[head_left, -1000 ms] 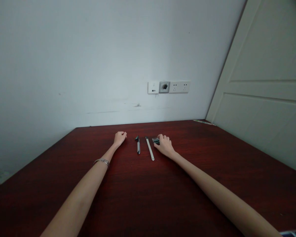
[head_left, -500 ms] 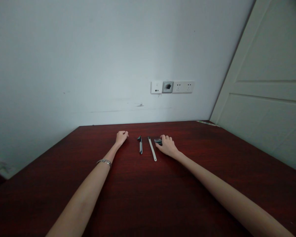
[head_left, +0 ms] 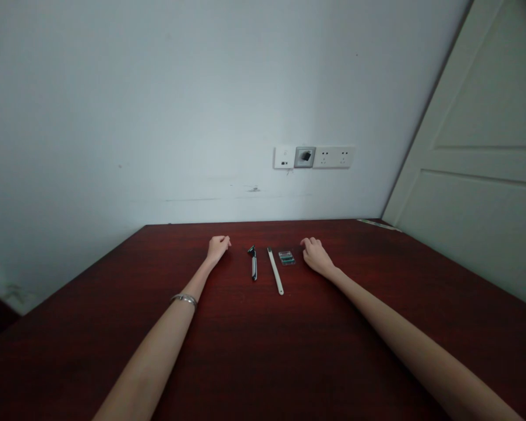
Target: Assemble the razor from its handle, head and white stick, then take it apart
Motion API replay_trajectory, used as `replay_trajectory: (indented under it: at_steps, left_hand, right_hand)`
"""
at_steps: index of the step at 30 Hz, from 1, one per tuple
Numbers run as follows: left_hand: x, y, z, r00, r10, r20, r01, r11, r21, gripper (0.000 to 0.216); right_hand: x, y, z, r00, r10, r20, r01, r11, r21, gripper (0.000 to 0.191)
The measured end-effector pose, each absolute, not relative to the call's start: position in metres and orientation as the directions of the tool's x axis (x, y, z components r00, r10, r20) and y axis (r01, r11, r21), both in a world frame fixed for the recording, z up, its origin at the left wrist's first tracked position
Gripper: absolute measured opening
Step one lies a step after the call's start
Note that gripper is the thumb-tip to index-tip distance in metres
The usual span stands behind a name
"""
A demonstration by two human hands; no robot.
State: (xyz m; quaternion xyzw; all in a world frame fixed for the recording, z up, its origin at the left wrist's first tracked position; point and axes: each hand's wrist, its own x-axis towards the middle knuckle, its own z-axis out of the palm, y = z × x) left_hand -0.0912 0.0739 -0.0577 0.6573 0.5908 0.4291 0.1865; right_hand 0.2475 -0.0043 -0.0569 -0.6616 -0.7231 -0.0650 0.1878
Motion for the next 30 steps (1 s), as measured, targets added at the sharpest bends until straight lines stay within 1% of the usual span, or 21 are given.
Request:
replay_trajectory:
  at_steps: [11,15,19,22,25,28,30]
  left_hand:
    - [-0.089,0.072,-0.056,-0.028,0.948,0.317,0.57,-0.245,0.784,0.032]
    - [-0.091,0.071,-0.053,-0.024,0.964,0.266,0.531,-0.213,0.82,0.035]
    - [-0.096,0.069,-0.035,-0.022,0.98,0.199,0.535,-0.156,0.83,0.035]
    - [-0.095,0.068,-0.011,0.017,0.984,0.177,0.576,-0.155,0.803,0.032]
    - [-0.084,0.063,0.014,0.063,0.972,0.228,0.622,-0.217,0.753,0.028]
    - [-0.064,0.052,0.029,0.111,0.957,0.268,0.659,-0.273,0.701,0.023]
    - [-0.05,0.043,0.032,0.22,0.949,0.226,0.726,-0.314,0.612,0.023]
  right_hand:
    - [0.249,-0.001,-0.061,-0.072,0.926,0.37,0.983,0.128,-0.131,0.024]
    - [0.249,-0.002,-0.061,-0.074,0.926,0.37,0.982,0.132,-0.134,0.023]
    - [0.249,-0.002,-0.061,-0.078,0.925,0.372,0.981,0.139,-0.138,0.024]
    - [0.249,-0.001,-0.061,-0.081,0.925,0.371,0.979,0.143,-0.143,0.023]
    - [0.25,0.0,-0.062,-0.084,0.926,0.369,0.978,0.147,-0.147,0.023]
    - [0.251,0.001,-0.063,-0.086,0.925,0.37,0.978,0.149,-0.146,0.023]
    - [0.251,0.003,-0.064,-0.087,0.925,0.371,0.978,0.149,-0.144,0.024]
